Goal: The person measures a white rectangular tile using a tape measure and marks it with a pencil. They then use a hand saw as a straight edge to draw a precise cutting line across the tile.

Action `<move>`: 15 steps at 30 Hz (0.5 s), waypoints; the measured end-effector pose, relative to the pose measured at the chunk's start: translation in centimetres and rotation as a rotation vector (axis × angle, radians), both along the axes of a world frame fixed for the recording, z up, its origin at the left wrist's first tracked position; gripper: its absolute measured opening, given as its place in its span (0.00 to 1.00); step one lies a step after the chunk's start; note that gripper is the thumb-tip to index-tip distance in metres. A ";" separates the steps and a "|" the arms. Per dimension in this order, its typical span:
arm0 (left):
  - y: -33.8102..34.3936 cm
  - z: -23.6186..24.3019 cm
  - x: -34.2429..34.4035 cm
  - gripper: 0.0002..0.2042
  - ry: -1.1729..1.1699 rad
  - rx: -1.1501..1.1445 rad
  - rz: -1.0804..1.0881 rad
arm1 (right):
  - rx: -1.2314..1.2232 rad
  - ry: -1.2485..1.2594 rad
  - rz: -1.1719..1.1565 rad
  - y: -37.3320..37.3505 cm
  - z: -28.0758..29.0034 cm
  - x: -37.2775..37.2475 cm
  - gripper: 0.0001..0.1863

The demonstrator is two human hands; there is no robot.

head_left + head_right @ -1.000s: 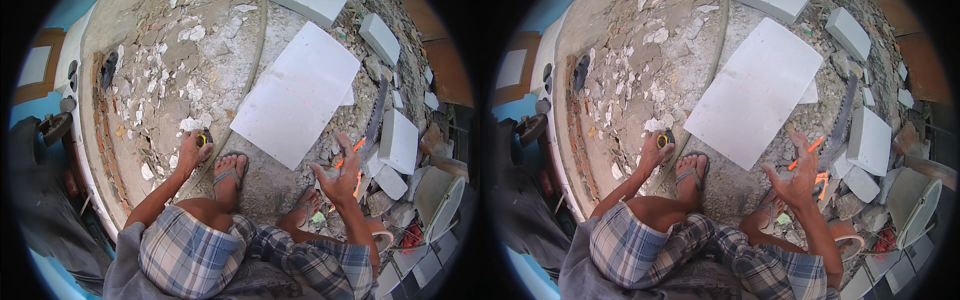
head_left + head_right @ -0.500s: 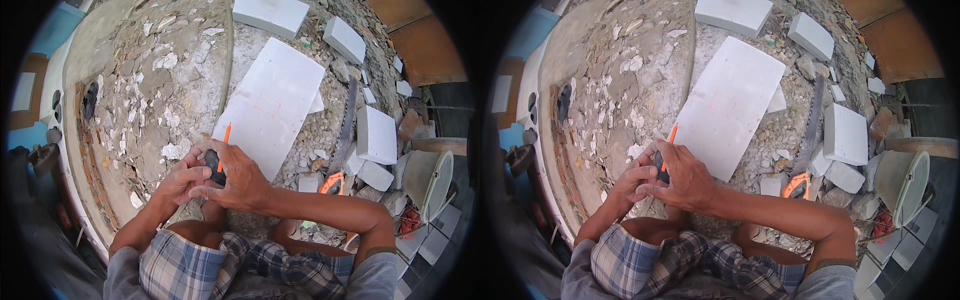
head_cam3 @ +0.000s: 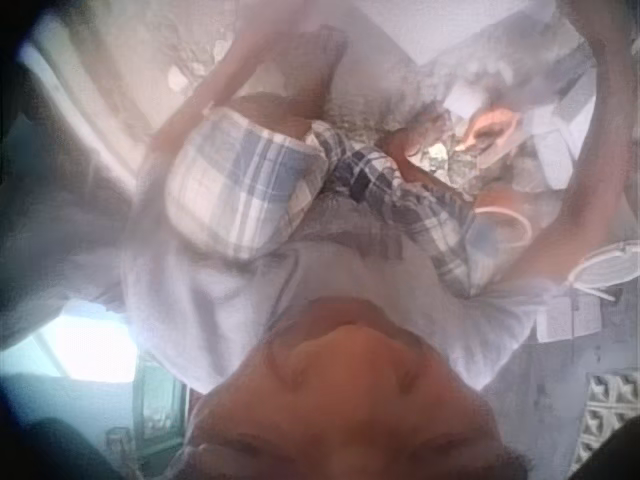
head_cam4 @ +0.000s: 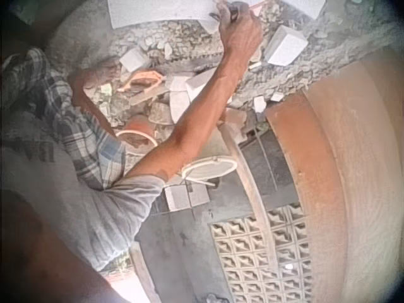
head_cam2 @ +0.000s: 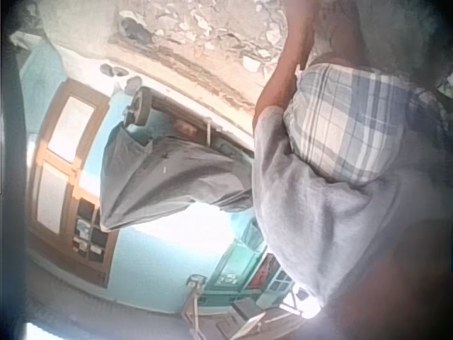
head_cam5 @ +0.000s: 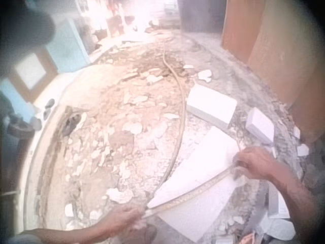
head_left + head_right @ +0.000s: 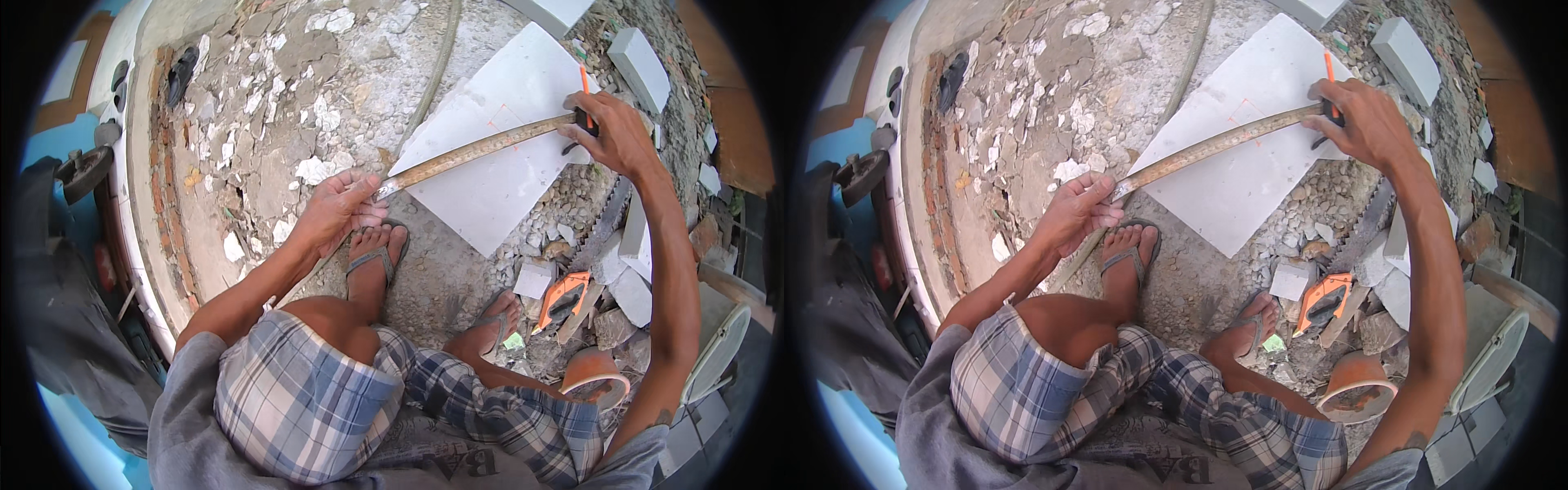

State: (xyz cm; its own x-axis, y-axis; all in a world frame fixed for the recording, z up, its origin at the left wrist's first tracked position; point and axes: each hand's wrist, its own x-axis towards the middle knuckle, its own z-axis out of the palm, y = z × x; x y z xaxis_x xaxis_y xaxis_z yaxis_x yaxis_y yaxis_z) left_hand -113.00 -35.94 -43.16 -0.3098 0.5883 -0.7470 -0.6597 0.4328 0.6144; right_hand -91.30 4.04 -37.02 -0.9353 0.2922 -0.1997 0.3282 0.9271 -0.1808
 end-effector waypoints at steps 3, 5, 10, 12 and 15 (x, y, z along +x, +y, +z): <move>1.3 -0.2 1.7 0.14 0.058 -0.016 -0.060 | 0.087 0.034 0.037 3.3 -1.5 0.3 0.18; 1.1 -0.4 1.9 0.13 0.157 0.038 -0.059 | 0.100 0.043 0.067 3.4 -1.7 -1.6 0.16; 1.5 -0.7 3.4 0.08 0.355 0.050 -0.225 | 0.138 0.023 0.129 5.7 -1.4 -3.5 0.13; 1.0 -0.4 3.7 0.08 0.470 0.014 -0.264 | 0.159 -0.041 0.087 3.5 -0.8 -5.5 0.12; 2.2 -0.1 4.6 0.08 0.584 -0.004 -0.272 | 0.250 -0.014 0.146 5.1 -2.0 -5.8 0.12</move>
